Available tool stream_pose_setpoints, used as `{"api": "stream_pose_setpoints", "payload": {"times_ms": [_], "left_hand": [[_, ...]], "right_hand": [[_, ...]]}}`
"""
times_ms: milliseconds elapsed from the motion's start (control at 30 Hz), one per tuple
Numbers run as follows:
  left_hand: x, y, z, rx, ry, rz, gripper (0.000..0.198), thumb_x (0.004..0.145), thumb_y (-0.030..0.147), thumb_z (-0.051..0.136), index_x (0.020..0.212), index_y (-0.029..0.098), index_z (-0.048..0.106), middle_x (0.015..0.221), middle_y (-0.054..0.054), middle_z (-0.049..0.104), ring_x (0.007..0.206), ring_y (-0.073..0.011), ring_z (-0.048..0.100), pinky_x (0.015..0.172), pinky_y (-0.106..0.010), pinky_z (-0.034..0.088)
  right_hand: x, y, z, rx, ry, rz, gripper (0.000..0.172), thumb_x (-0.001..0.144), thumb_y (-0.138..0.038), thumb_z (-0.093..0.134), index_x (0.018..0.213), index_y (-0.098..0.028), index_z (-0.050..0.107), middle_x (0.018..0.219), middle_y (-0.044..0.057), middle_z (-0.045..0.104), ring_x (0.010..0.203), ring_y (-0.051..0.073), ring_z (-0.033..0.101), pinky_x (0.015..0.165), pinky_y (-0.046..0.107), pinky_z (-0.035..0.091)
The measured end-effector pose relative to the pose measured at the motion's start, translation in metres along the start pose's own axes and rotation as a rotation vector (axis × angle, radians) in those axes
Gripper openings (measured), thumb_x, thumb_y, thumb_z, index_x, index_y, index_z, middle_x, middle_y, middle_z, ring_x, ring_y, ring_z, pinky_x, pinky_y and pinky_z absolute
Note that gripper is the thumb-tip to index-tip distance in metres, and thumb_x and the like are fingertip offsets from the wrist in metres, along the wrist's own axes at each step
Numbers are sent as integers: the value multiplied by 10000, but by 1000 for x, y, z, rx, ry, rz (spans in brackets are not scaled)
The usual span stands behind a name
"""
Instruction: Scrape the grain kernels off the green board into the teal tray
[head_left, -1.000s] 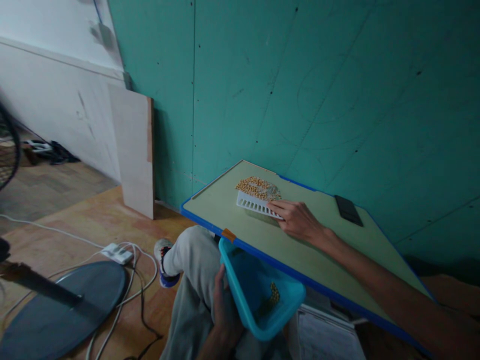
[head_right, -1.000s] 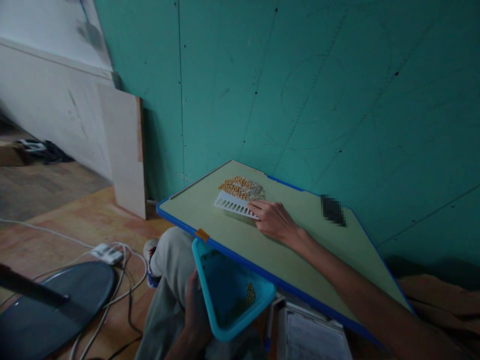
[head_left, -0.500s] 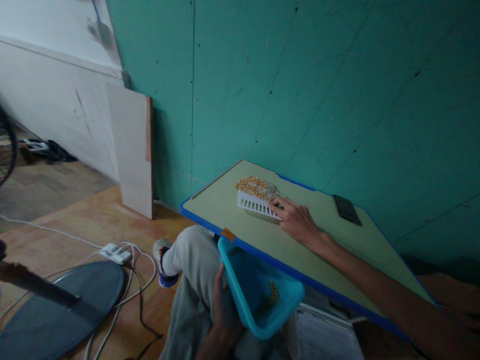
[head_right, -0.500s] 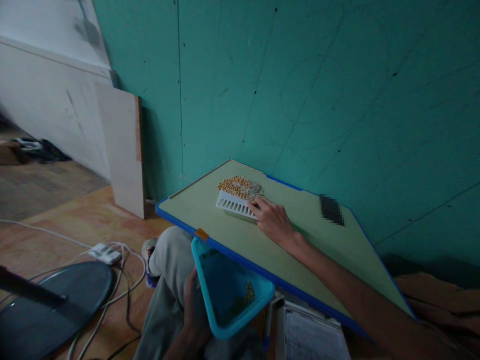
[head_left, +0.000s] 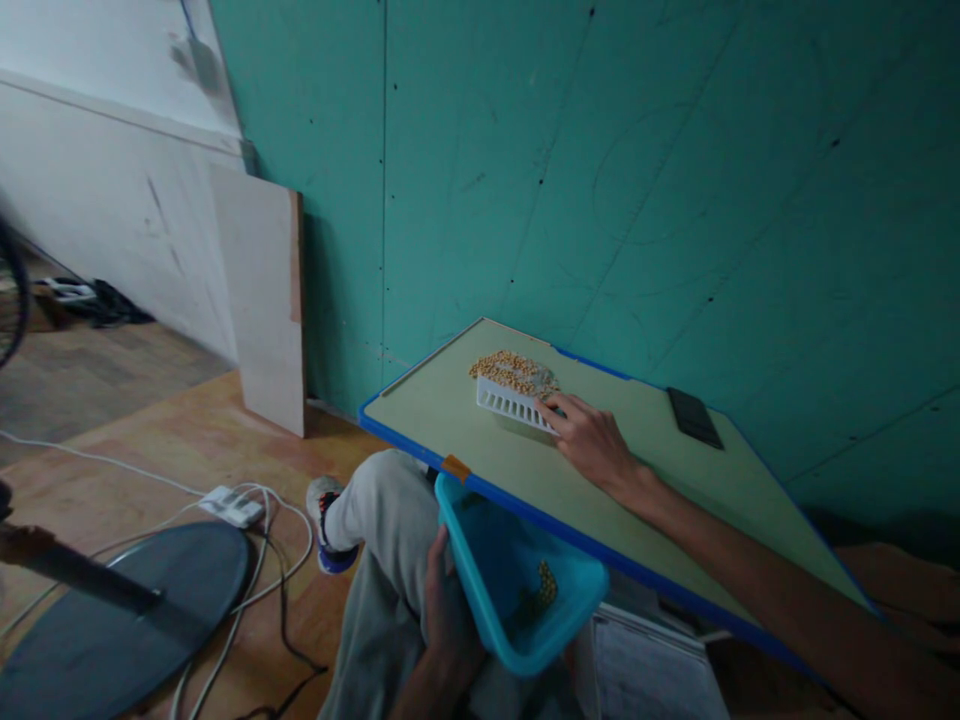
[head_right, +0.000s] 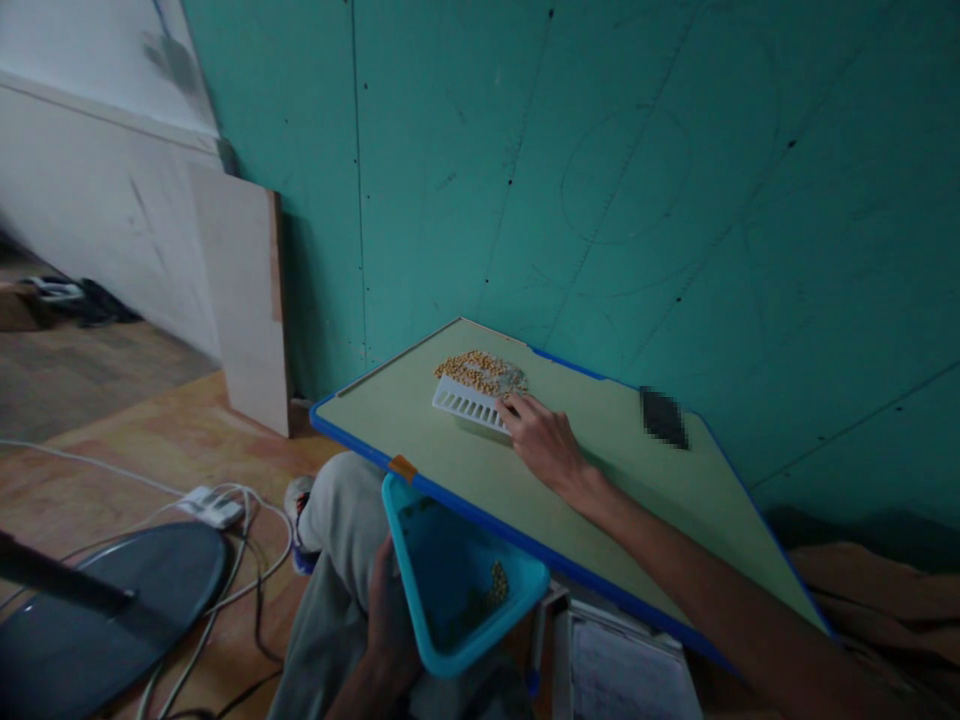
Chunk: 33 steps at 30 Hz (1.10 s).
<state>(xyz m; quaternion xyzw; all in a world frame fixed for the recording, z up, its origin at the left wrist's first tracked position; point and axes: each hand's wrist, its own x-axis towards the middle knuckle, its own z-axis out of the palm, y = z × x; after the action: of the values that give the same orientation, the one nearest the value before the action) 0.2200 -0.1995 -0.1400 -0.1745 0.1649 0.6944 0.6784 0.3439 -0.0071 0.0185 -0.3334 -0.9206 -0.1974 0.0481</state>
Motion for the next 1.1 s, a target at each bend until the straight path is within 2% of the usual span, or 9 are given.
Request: {"api": "stream_pose_setpoints", "payload": {"times_ms": [133,200,267,333,533,733,900,1000,1100], "left_hand": [[-5,-1,10,58,75,-10,414,1049,453,663,811,181,866,852,-138,856,1016,-364,833,1050,-507,622],[-6,-1,12,64,72,-4,409,1051,450,657,857,164,877,910,-158,865,1030,-373,829,1046,-518,618],[-7,-1,13,71,104,15,412,1074,415,619,889,157,881,881,-150,859,1005,-363,831,1033,-510,619],[-7,-1,13,66,112,14,399,1077,390,617,871,165,874,819,-125,844,974,-349,833,1026,-494,617],[-8,-2,14,-13,95,67,243,995,315,763,778,242,845,605,-23,746,847,-300,822,972,-433,634],[-10,-2,16,-18,106,71,266,1023,345,729,805,246,845,638,-23,765,854,-297,830,987,-434,640],[-5,-2,12,51,63,5,400,1045,440,668,784,191,841,826,-126,838,954,-353,830,975,-483,647],[-5,-3,12,68,92,37,400,1044,443,666,785,191,838,778,-115,823,956,-358,833,973,-484,650],[-7,-2,14,80,130,40,395,1071,420,622,869,192,873,738,-102,812,959,-345,836,984,-474,652]], "right_hand": [[-2,1,2,12,30,7,544,997,-38,632,1519,-183,677,1355,146,764,1269,273,699,772,300,589],[-2,1,2,14,30,10,541,1001,-52,634,1522,-192,680,1352,146,763,1259,274,697,739,296,573],[-3,0,2,14,30,18,520,1019,-71,623,1518,-202,689,1354,149,762,1256,271,694,721,289,557],[-4,0,3,15,38,27,510,1028,-82,623,1516,-212,695,1361,148,763,1262,268,689,716,281,542],[-6,2,5,16,102,12,538,987,-59,669,1497,-225,711,1334,128,785,1236,255,699,667,268,497],[-9,4,5,12,134,-4,563,965,-46,673,1498,-222,720,1320,134,796,1222,254,705,657,266,491],[-14,4,6,10,132,-10,564,971,-60,665,1508,-223,715,1340,129,786,1212,260,702,637,284,497],[-16,4,7,17,147,-19,558,955,-54,677,1484,-226,726,1314,120,793,1194,256,704,627,274,476],[-17,4,7,42,188,-39,515,967,-62,679,1444,-246,748,1265,92,804,1161,238,716,612,268,441]]}}
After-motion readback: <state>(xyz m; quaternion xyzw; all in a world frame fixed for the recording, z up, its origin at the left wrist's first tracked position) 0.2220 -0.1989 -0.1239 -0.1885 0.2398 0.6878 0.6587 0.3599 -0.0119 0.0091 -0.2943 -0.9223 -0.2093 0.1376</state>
